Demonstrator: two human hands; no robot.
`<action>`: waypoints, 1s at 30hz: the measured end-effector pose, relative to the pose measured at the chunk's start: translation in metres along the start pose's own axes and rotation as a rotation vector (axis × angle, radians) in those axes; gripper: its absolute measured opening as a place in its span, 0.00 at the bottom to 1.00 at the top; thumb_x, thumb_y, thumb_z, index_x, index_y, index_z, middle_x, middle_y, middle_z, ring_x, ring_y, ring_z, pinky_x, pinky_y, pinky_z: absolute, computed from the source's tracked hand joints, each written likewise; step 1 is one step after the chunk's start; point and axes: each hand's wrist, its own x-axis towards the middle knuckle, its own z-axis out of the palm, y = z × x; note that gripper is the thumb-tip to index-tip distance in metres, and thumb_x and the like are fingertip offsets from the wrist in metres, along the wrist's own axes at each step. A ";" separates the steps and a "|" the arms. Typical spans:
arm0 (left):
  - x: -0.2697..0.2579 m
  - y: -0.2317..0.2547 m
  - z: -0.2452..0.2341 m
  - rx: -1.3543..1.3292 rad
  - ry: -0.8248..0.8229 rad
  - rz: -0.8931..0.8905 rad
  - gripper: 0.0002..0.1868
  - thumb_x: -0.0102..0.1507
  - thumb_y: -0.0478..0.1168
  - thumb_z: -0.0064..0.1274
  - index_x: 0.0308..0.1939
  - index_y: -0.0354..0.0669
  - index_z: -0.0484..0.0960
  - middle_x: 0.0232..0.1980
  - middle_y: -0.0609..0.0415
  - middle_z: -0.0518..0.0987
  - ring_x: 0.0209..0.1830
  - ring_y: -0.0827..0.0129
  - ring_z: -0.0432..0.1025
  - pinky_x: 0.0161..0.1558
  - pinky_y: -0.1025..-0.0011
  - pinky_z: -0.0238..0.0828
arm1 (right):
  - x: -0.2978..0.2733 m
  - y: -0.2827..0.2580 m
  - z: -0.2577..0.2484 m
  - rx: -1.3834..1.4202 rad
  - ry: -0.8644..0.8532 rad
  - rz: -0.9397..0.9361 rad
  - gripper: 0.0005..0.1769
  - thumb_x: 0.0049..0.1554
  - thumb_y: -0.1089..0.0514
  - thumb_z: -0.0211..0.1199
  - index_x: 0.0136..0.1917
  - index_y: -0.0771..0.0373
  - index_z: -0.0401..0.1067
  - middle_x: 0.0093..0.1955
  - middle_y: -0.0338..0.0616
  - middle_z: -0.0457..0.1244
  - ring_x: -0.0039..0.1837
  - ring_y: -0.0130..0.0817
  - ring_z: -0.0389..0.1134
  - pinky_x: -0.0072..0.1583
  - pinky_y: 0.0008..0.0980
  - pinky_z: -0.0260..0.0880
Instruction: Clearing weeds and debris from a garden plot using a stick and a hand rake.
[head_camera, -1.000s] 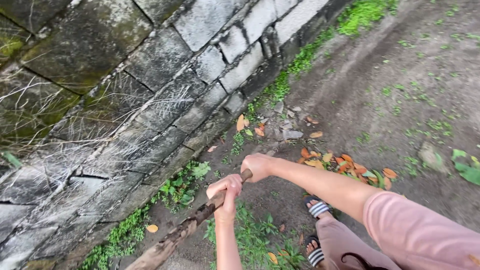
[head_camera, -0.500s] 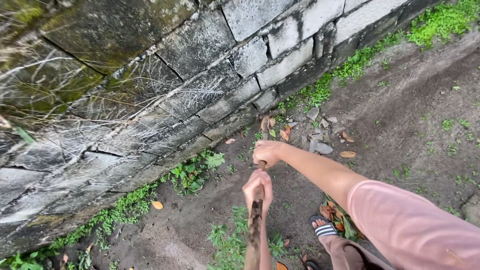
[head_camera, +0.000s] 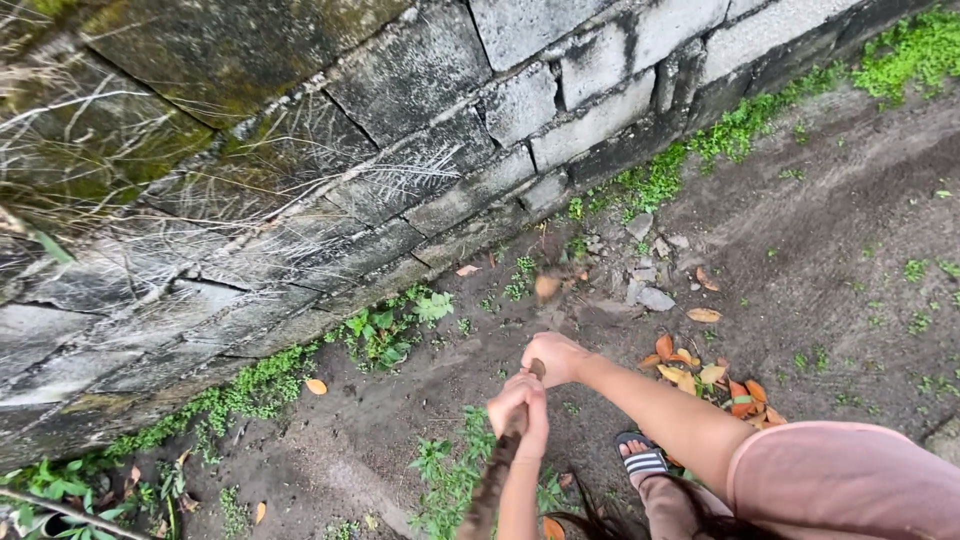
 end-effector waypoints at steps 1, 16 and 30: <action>0.017 0.021 -0.008 0.005 0.002 0.006 0.17 0.59 0.23 0.51 0.21 0.40 0.62 0.24 0.55 0.73 0.28 0.69 0.72 0.54 0.66 0.74 | 0.010 -0.007 -0.006 0.000 0.002 -0.008 0.15 0.44 0.49 0.71 0.25 0.59 0.72 0.28 0.47 0.64 0.35 0.46 0.67 0.40 0.43 0.67; 0.056 -0.009 0.028 0.048 -0.013 0.093 0.15 0.60 0.26 0.52 0.21 0.39 0.67 0.29 0.53 0.79 0.32 0.68 0.76 0.44 0.69 0.76 | 0.032 0.057 -0.045 -0.125 0.118 -0.065 0.12 0.39 0.55 0.70 0.25 0.61 0.70 0.26 0.46 0.64 0.34 0.45 0.67 0.44 0.42 0.68; 0.059 0.064 -0.009 0.009 -0.132 0.017 0.13 0.56 0.23 0.50 0.20 0.36 0.68 0.27 0.52 0.78 0.27 0.71 0.72 0.32 0.75 0.69 | 0.017 -0.018 -0.043 0.164 0.176 -0.146 0.16 0.36 0.53 0.71 0.22 0.62 0.67 0.26 0.44 0.64 0.37 0.41 0.65 0.39 0.40 0.64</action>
